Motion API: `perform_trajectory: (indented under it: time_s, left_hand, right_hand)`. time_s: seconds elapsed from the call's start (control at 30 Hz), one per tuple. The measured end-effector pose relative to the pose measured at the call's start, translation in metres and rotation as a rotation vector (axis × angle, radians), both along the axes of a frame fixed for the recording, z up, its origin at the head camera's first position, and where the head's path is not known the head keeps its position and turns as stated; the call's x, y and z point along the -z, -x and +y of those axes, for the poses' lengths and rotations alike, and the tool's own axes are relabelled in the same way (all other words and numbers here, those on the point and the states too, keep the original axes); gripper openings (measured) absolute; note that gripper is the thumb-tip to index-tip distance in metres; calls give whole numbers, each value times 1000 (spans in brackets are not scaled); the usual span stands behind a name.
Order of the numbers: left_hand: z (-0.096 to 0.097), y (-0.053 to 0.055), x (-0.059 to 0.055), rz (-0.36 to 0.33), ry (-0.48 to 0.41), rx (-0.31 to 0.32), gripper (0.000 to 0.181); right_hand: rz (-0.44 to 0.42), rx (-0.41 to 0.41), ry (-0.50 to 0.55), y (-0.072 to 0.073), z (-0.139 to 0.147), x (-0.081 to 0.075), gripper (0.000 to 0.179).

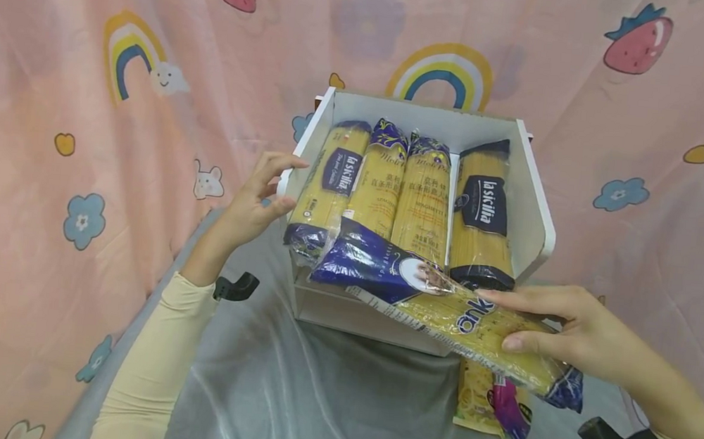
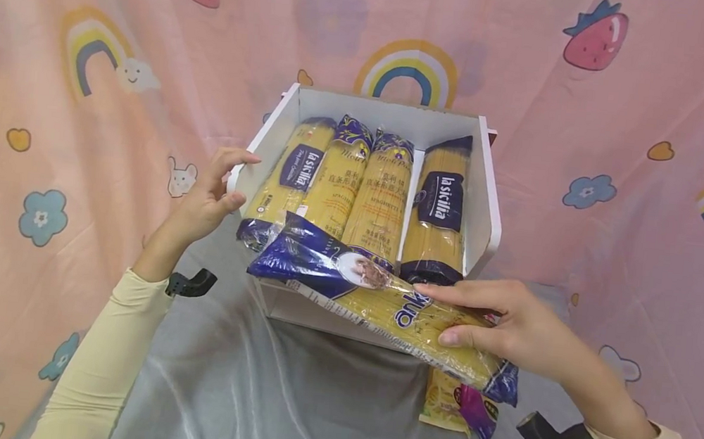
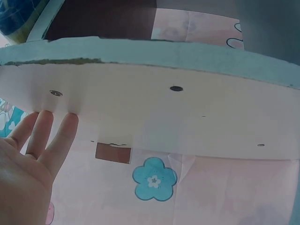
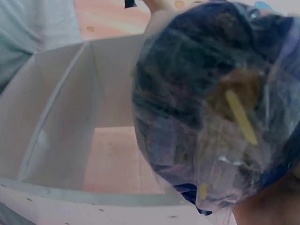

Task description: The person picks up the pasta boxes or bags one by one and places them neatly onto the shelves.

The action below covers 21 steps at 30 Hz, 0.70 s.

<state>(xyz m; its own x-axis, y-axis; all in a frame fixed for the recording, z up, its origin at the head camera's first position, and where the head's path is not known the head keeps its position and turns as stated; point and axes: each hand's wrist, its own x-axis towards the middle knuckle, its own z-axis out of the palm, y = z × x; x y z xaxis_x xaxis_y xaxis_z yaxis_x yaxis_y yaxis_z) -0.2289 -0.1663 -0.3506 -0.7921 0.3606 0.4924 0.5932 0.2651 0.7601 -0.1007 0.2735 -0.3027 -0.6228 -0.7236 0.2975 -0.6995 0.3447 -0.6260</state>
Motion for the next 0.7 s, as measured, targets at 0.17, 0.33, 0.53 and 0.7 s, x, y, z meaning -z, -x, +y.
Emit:
perform_trajectory:
  time_s: [0.17,0.33,0.53,0.7]
  left_hand:
    - [0,-1,0,4,7,-14,90]
    - [0,-1,0,5,14,-28,91]
    - [0,-1,0,11,17,-24,91]
    - [0,0,0,10,19,-25,91]
  right_hand:
    - [-57,-25,-5,-6,-7,8,62]
    - [-125,-24,-25,-13,-14,21,58]
    - [-163,-17,-27,-18,-18,41,56]
    - [-189,29,-48,-21,-22,52,52]
